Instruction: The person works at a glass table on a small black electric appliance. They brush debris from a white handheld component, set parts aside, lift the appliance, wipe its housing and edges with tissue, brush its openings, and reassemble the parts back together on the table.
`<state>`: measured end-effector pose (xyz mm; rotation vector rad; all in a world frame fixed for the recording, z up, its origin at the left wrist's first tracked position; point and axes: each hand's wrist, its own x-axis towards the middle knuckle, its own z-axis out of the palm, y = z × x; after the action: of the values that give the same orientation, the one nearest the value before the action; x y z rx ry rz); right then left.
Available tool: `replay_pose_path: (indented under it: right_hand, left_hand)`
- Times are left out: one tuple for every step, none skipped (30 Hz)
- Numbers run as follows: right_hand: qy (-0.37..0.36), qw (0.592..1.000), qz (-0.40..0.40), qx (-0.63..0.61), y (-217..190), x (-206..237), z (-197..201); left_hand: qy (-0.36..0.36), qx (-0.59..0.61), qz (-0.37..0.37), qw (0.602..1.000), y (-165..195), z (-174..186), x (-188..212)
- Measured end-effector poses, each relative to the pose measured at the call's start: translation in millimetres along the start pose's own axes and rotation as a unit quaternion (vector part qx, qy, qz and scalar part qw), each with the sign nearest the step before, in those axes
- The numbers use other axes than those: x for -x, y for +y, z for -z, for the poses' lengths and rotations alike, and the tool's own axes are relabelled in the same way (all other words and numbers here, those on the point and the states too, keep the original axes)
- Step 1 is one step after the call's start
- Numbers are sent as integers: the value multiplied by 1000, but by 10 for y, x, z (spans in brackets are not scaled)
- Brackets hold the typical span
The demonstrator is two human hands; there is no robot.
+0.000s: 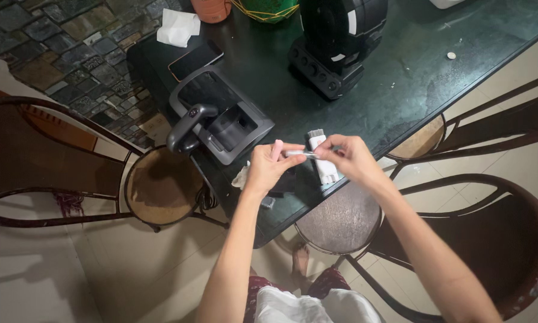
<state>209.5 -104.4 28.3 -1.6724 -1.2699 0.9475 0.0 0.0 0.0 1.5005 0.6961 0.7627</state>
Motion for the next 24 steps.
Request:
replay_pose_path:
  right_hand:
    - [-12,1000,-15,-10,-35,-27,43]
    - [-25,999,-30,-21,-62,-41,83]
    - [-37,998,-45,-31,-75,-33,114]
    - [-25,998,-22,-57,-74,-16,115]
    - [-14,996,1,-83,-57,-9,89]
    - [-3,994,26,-108,-25,-14,85]
    - [-4,994,42,-104,26,-23,87]
    - [-6,993,54,-102,97,-11,58]
    - [-8,993,64,-101,181,16,32]
    - [-46,979,-30,-197,262,27,36]
    - [-84,946,-120,-290,332,23,59]
    - [-123,895,-205,-378,386,16,64]
    - [-184,850,-186,-456,418,31,37]
    - [-242,796,-164,-530,430,57,5]
    - [-298,734,-140,-595,421,65,-8]
    - [-220,861,-97,-448,397,67,-22]
    - [-133,949,-49,-281,365,83,-49]
    - [-41,994,2,-105,337,104,-83]
    - [-35,996,37,-72,316,118,-97]
    - [-29,996,73,-38,304,108,-89]
    - [-21,994,110,-2,299,85,-65]
    - [-49,995,82,-19,302,69,-55]
    - [-79,995,52,-38,309,58,-66]
    - [-108,992,23,-56,313,48,-72]
  left_hand:
    - [-3,-8,3,1000,50,-18,-10]
    - [-6,-15,5,1000,97,-39,-21]
    - [-9,-23,8,1000,139,-64,-29]
    - [-2,13,14,1000,174,-94,-40]
    - [5,49,21,999,206,-123,-57]
    - [12,84,26,996,230,-147,-82]
    - [6,74,30,997,245,-150,-98]
    - [-1,64,38,997,247,-136,-72]
    - [-8,54,48,997,241,-130,-29]
    - [-18,23,47,998,232,-121,0]
    - [-28,-8,45,999,219,-112,20]
    - [-37,-38,42,998,203,-109,33]
    - [-36,-48,39,997,185,-113,58]
    - [-37,-57,35,997,163,-120,80]
    - [-36,-66,30,997,138,-127,78]
    - [-28,-17,50,998,111,-126,56]
    - [-19,31,69,997,88,-119,39]
    - [-10,77,91,993,62,-100,52]
    - [-9,72,98,993,35,-78,95]
    - [-9,68,102,992,12,-58,121]
    - [-9,63,104,992,-6,-47,113]
    - [-17,71,98,992,-24,-43,112]
    - [-24,79,93,992,-43,-35,133]
    - [-31,87,87,992,-63,-29,150]
